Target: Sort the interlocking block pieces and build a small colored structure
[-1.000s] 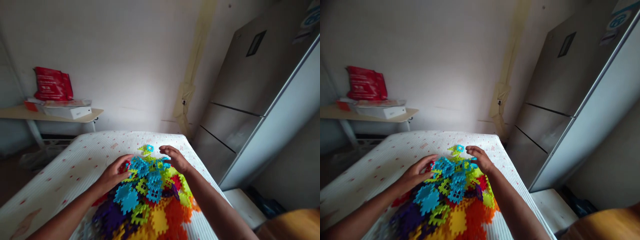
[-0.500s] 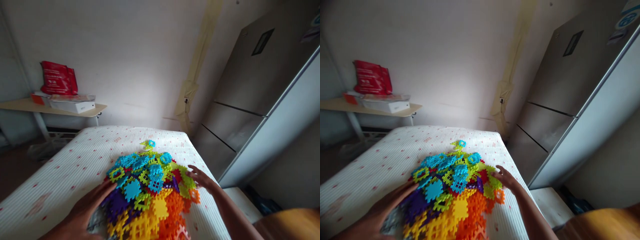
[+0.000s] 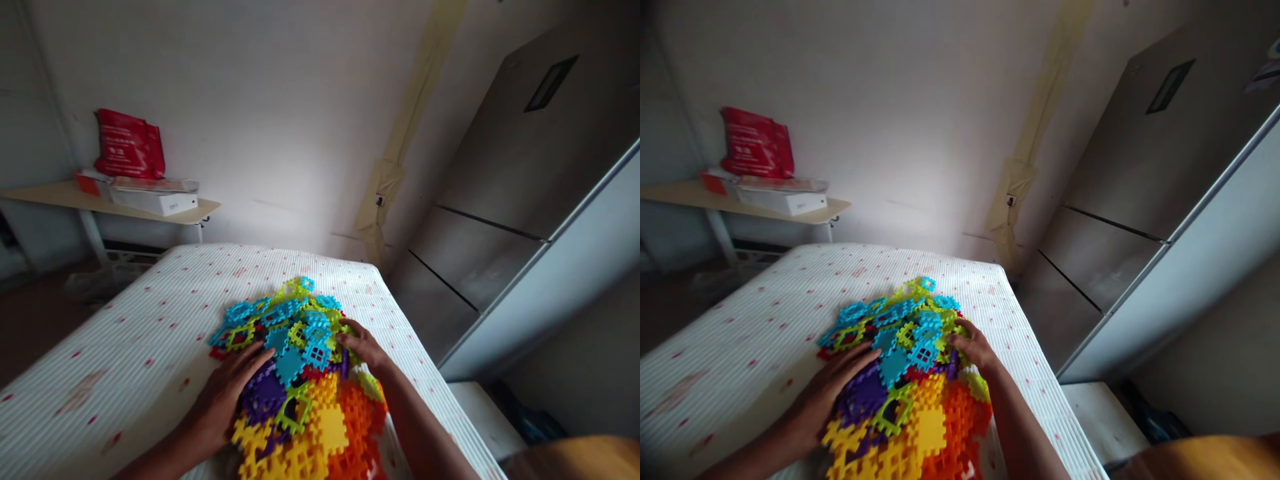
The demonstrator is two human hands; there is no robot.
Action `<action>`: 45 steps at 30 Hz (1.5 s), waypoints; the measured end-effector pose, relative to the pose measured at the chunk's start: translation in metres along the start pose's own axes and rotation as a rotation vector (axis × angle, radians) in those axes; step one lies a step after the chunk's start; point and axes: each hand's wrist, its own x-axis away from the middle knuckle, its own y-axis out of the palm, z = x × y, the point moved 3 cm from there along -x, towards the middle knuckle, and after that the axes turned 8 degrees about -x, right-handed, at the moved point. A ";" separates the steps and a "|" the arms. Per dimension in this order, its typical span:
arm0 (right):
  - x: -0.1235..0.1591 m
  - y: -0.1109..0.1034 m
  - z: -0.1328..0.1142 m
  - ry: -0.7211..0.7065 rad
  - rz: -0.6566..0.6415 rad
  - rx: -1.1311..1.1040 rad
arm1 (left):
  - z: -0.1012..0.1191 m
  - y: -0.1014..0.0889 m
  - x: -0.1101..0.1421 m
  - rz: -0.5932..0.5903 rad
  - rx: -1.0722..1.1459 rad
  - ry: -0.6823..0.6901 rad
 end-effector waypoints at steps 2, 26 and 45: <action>-0.003 0.006 0.002 -0.004 0.001 -0.007 | 0.005 0.001 -0.006 -0.023 0.063 -0.045; -0.005 0.097 -0.060 -0.080 -0.224 -0.076 | 0.047 -0.025 -0.096 0.042 0.778 -0.467; 0.044 -0.002 -0.052 -0.169 -0.096 0.375 | -0.018 -0.043 0.024 -0.007 0.038 -0.224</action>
